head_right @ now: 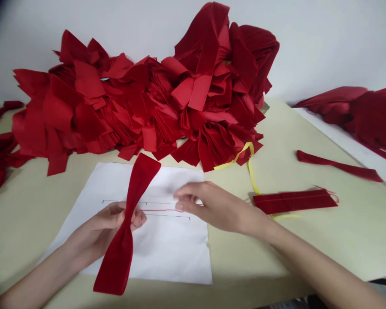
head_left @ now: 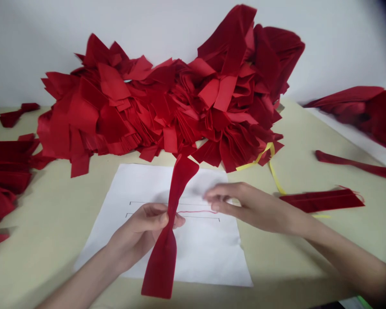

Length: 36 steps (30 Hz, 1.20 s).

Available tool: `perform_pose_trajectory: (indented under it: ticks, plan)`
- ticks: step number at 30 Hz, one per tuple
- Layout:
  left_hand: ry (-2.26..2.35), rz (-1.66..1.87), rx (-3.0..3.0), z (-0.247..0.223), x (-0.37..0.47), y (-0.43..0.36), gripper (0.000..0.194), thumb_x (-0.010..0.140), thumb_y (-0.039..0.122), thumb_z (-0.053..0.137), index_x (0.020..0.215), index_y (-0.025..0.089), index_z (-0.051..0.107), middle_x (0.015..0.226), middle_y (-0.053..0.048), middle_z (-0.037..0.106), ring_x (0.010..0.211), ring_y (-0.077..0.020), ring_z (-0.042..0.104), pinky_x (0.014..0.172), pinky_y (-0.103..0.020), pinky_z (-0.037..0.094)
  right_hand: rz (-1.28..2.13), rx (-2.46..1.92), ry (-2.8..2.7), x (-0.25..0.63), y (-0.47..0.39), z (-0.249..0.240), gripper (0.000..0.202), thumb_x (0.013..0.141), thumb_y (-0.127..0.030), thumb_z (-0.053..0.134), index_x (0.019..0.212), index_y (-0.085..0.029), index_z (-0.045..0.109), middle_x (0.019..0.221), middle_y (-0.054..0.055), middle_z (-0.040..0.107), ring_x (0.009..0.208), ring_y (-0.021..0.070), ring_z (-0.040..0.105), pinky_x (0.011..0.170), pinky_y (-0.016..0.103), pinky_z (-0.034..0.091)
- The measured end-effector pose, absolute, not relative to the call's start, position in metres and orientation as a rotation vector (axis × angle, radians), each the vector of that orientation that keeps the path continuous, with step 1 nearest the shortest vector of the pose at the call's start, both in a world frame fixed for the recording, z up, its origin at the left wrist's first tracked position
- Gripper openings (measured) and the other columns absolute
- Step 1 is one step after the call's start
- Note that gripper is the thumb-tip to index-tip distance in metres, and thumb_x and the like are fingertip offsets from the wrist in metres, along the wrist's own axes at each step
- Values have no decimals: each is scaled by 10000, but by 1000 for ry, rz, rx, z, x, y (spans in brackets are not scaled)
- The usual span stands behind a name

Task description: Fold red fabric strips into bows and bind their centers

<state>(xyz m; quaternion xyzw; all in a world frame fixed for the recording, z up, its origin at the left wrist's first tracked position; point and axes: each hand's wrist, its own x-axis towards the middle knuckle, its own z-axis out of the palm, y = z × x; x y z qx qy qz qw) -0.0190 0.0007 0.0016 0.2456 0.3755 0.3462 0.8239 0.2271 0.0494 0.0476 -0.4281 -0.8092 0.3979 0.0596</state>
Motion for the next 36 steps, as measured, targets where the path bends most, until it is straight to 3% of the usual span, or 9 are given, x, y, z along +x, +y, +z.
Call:
perform_pose_trajectory:
  ticks: [3,8,10,16,23,26,36]
  plan:
    - [829,727,526,2,-18,0,183,639,328,778,688,158,731,753,-40,682,785,-160,556,730,-249,397,838,-1305,-2298,211,45,48,388,887,-401,476,1206,-189,535,1262,97,532,1150,231,471,970,384,362]
    - [837,739,467,6,-16,-2,153,589,288,803,639,170,719,664,-3,663,674,-129,536,597,-231,363,1544,-973,-2172,177,37,51,279,932,-353,408,952,-161,610,958,37,658,887,138,592,804,257,450]
    - [828,766,434,7,-15,-2,119,579,255,800,610,180,713,639,19,644,613,-109,509,561,-234,342,1640,-1000,-2132,169,36,49,265,907,-375,456,905,-152,600,899,30,650,809,127,586,701,230,451]
    - [877,795,361,7,-17,-2,87,561,186,787,606,188,713,616,25,618,569,-99,496,514,-232,335,1393,-1089,-2254,164,35,51,258,852,-395,544,794,-160,631,793,11,598,678,101,488,580,209,360]
    - [900,744,340,5,-17,-2,129,595,238,786,687,173,724,594,7,593,535,-97,483,482,-215,353,1341,-1163,-2185,166,34,57,110,812,-235,602,735,-189,665,696,-31,632,597,77,486,561,200,345]
    - [873,730,399,3,-19,-1,122,645,255,756,717,160,728,670,-18,628,573,-105,501,515,-220,374,1343,-1157,-2188,170,37,55,167,833,-177,546,754,-205,689,690,-40,639,581,67,474,554,200,332]
    - [838,698,457,0,-23,-2,138,733,254,664,806,164,738,729,-30,644,545,-97,486,574,-248,382,1304,-1227,-2414,183,55,59,185,815,-257,521,685,-167,616,574,-41,454,524,63,354,487,221,252]
